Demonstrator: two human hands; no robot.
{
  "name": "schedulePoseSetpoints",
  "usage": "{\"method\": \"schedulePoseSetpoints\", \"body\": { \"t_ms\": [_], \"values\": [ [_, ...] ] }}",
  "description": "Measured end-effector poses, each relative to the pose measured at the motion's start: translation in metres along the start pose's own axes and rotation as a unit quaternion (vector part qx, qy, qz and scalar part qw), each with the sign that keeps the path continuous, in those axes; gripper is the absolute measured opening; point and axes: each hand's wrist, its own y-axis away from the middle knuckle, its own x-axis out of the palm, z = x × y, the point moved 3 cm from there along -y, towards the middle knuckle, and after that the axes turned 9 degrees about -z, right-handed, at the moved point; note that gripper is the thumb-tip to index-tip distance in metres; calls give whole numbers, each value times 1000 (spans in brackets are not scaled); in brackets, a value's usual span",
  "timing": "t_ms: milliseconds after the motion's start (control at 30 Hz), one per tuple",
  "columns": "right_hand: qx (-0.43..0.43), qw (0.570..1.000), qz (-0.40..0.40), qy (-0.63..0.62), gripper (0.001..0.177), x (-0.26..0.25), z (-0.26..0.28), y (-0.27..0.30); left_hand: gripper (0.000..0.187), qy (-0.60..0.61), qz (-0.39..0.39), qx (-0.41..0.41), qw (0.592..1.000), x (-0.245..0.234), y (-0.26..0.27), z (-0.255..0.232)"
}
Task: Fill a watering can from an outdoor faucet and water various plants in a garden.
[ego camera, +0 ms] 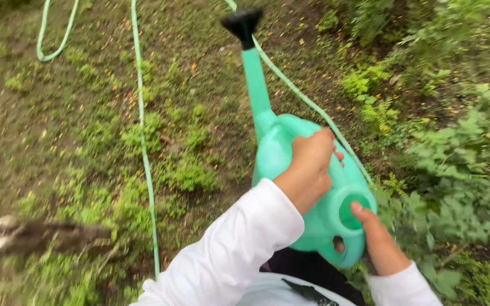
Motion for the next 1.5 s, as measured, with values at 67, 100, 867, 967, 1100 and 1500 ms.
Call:
{"method": "schedulePoseSetpoints", "body": {
  "t_ms": [67, 100, 867, 967, 1100, 1500],
  "values": [
    [25, 998, 13, -56, 52, -1, -2, -16, 10, -34, 16, -15, 999, 23, -25, 9],
    [60, 995, -10, -83, 50, 0, 2, -16, 10, -68, 27, -31, 997, 33, -40, 19],
    [138, 878, -243, -389, 54, -25, 0, -144, 19, -515, 227, -83, 822, 218, -139, 102],
    [157, 863, -286, -385, 56, -46, -11, -154, 24, -526, 210, -116, 816, 235, -137, 101],
    [212, 827, -360, -377, 65, -62, -12, -158, 42, -517, 205, -149, 817, 244, -140, 103],
    [115, 833, -389, -376, 60, -160, -105, -220, 42, -543, 201, -280, 766, 272, -226, 257]
  ]
}}
